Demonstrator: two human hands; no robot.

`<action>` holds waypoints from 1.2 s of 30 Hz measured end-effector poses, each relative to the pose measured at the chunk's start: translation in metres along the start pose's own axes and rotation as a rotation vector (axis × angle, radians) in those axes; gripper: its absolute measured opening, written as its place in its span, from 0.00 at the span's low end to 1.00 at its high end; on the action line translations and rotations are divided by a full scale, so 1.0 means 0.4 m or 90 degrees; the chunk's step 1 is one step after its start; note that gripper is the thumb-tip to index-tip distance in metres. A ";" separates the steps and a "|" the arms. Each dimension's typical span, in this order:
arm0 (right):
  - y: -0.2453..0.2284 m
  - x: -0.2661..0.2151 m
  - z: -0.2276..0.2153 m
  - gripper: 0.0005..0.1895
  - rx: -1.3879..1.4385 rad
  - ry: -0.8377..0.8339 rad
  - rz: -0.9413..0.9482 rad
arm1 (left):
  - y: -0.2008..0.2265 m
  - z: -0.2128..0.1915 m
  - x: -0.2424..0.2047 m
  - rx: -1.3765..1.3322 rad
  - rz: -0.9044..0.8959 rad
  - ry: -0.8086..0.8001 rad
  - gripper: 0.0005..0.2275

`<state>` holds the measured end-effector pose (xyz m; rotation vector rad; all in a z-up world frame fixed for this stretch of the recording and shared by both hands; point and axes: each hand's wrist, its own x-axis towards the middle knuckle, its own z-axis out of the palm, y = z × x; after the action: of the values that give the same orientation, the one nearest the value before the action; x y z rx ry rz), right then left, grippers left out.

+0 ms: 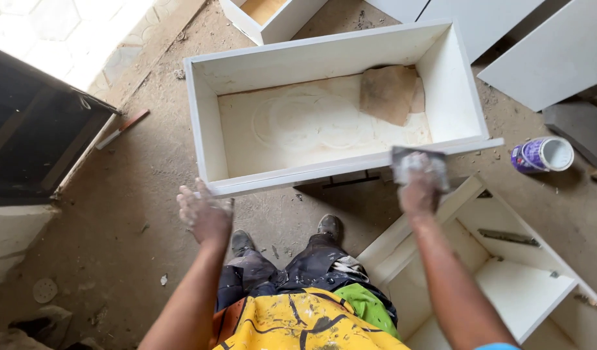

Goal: The person sands the edges and interior surfaces of a white wooden drawer using a sanding block. They move the block along the drawer's sides and bottom, then rotate the drawer to access other edges, continuing the sanding process.

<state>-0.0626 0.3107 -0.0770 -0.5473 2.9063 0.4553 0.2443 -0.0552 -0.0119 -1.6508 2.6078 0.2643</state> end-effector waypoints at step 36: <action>-0.509 -0.173 -0.121 0.16 -0.003 0.296 -0.092 | -0.226 -0.001 0.235 -0.351 0.150 -0.381 0.13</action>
<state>0.0735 0.1372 -0.0718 -0.9724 3.2631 0.3523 0.2851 -0.1768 -0.0343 -1.0879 2.3445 1.3516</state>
